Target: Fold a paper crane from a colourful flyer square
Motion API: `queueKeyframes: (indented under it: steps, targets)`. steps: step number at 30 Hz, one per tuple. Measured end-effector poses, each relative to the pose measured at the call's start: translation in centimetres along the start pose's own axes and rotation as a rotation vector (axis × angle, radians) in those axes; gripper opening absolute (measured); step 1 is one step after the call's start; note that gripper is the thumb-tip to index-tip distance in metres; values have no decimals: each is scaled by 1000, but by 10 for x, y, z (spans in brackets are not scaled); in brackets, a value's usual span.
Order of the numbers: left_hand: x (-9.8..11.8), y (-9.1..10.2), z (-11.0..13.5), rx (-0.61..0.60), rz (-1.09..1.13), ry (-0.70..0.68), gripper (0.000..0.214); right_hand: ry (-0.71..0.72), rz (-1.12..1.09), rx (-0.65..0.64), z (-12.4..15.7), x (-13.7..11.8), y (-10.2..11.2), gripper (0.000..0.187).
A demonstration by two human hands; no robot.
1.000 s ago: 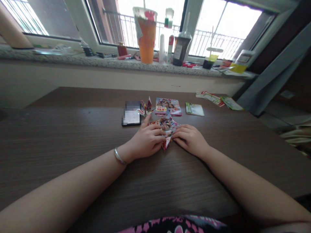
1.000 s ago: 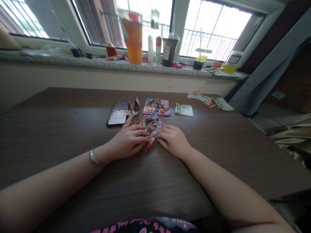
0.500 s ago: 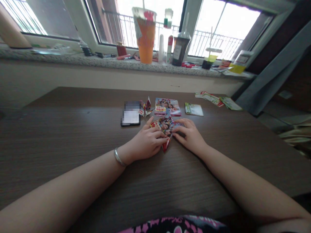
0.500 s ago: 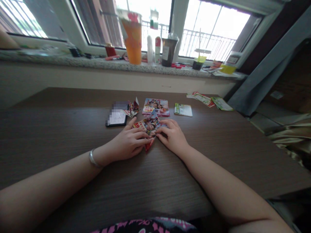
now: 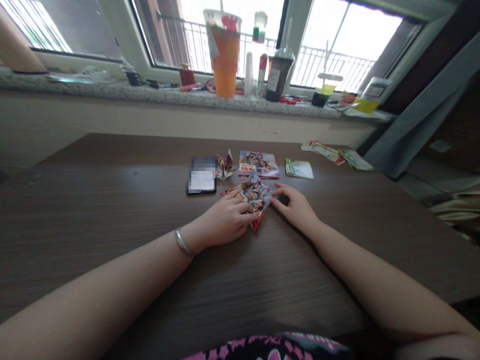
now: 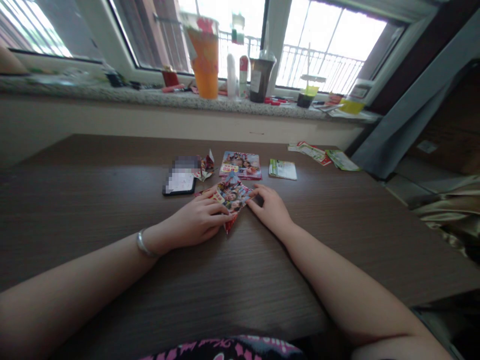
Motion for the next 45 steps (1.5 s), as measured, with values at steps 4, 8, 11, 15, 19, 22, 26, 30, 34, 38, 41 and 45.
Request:
queueKeyframes:
  steps: [4, 8, 11, 15, 19, 22, 26, 30, 34, 38, 41, 45]
  targets:
    - [-2, -2, 1, 14, 66, 13, 33, -20, -24, 7, -1, 2, -1, 13]
    - [-2, -2, 1, 15, 101, 14, 30, 93, -7, 68, -1, -2, 3, 7]
    - [-1, -2, 1, 27, 114, 15, 29, 143, -1, 102, -1, -6, 7, 9]
    - [-1, -3, 1, 10, 118, 20, 29, 168, 11, 125, 1, -11, 11, 9]
    - [-2, -4, 1, 14, 126, 27, 30, 203, 27, 146, 4, -16, 14, 8]
    - [-2, -5, 2, 28, 136, 29, 31, 235, 43, 168, 6, -18, 17, 7]
    - [-4, -9, 3, 37, 124, 18, 38, 253, 66, 185, 7, -20, 19, 6]
    - [-4, -11, 3, -5, 125, 13, 47, 254, 97, 184, 7, -22, 18, 6]
    - [-3, -11, 4, -18, 131, 27, 49, 216, 141, 166, 7, -20, 18, 7]
    - [-3, -11, 4, -8, 121, 35, 49, 146, 175, 139, 6, -15, 18, 12]
    - [-3, -11, 4, -13, 103, 61, 47, 117, 178, 134, 4, -10, 17, 14]
    - [-4, -10, 4, -16, 97, 103, 46, 153, 131, 142, 3, -10, 16, 10]
Point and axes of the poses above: each hand's wrist, its own z-axis away from the middle knuckle, its own y-axis out of the back of the hand, x = y × z, the point moved 4 cm from there along -z, towards the middle knuckle, and after that the axes turned 9 degrees about z, right-handed, at the moved point
